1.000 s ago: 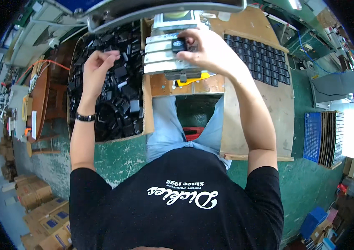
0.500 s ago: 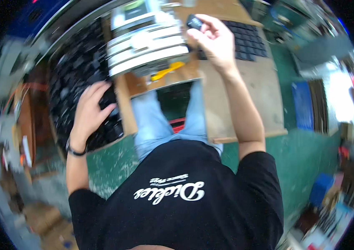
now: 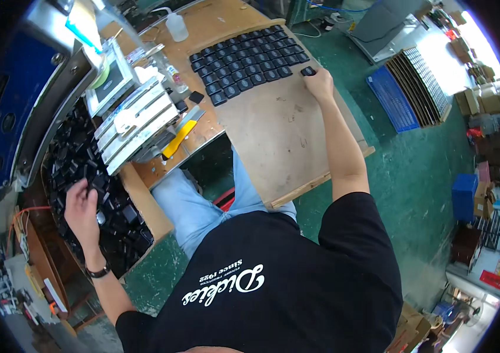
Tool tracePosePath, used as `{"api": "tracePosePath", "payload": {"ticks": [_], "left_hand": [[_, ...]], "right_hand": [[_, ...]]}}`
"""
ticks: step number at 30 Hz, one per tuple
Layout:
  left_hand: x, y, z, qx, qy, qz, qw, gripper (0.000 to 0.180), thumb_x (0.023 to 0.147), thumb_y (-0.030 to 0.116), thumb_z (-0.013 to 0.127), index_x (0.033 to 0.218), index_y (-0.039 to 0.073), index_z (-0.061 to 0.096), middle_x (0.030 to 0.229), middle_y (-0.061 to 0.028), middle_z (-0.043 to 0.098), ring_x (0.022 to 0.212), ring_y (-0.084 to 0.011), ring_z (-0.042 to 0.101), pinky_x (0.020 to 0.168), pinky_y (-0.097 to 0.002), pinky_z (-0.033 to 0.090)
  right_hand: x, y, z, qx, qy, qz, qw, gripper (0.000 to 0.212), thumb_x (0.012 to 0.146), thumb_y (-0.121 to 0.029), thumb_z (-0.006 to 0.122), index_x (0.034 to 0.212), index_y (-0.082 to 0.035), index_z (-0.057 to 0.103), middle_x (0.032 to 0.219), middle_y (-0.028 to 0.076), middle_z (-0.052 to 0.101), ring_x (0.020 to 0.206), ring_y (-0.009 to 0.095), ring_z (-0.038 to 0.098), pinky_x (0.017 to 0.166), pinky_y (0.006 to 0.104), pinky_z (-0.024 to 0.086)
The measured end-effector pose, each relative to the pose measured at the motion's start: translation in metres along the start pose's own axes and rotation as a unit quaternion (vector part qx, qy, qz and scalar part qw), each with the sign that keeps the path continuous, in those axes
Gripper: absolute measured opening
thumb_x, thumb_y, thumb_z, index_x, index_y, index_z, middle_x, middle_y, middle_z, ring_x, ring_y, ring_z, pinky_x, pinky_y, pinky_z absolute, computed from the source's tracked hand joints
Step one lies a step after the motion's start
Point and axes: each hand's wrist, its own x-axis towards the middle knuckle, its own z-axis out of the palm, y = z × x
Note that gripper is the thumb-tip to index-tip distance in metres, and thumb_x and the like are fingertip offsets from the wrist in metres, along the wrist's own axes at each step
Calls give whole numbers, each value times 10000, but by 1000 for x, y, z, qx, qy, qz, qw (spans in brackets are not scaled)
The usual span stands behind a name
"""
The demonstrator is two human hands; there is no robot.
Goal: The person stamps small plastic parts by taking them from a box, placing them onto the fixture of a stamping machine, and arranging the stamped parts onto a tray by hand.
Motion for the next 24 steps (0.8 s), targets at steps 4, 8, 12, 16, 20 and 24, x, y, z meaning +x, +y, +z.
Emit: {"api": "tracePosePath", "payload": {"ticks": [4, 8, 12, 16, 20, 24], "left_hand": [[34, 35, 22, -154, -26, -5, 988, 316, 958, -51, 740, 1274, -45, 744, 1231, -132, 785, 1087, -205, 737, 1017, -299, 576], [56, 71, 70, -179, -74, 46, 980, 263, 917, -54, 767, 1174, -9, 802, 1110, -105, 810, 974, -195, 746, 941, -276, 594], [85, 64, 92, -107, -76, 70, 989, 278, 906, 4, 808, 1184, 6, 809, 1100, -106, 813, 916, -190, 727, 926, -294, 591], [104, 60, 114, -169, -82, 6, 982, 261, 934, 71, 814, 1188, 14, 816, 1126, -115, 811, 956, -206, 710, 938, -337, 586], [91, 60, 108, 88, -127, 250, 956, 421, 1071, 293, 697, 1367, -4, 733, 1408, -196, 718, 1278, -316, 656, 1079, -488, 526], [58, 47, 111, 264, -112, 331, 899, 725, 1146, 528, 461, 1606, -32, 479, 1728, -218, 410, 1610, -376, 369, 1243, -580, 311]], "right_hand": [[29, 30, 20, 35, 15, -56, 998, 316, 878, -184, 643, 1067, 2, 816, 1019, 176, 804, 907, 354, 745, 810, 434, 589], [1, 12, 27, 115, -4, -49, 992, 378, 925, -130, 653, 1257, 38, 721, 1018, 140, 765, 882, 249, 704, 774, 355, 563], [-59, -42, -7, 279, -80, -19, 957, 448, 989, -53, 633, 1423, 58, 645, 967, 68, 677, 749, 110, 592, 646, 236, 484], [-127, -85, -22, 353, -129, -38, 926, 397, 1019, -16, 631, 1411, 46, 651, 947, 35, 656, 705, 76, 544, 613, 195, 442], [-166, -96, -30, 390, -148, -54, 907, 364, 1028, -9, 655, 1389, 32, 673, 977, 31, 646, 754, 85, 569, 661, 193, 469], [-183, -109, -22, 375, -179, -56, 908, 343, 1038, -18, 655, 1376, 32, 685, 982, 26, 644, 770, 84, 570, 688, 191, 480]]}}
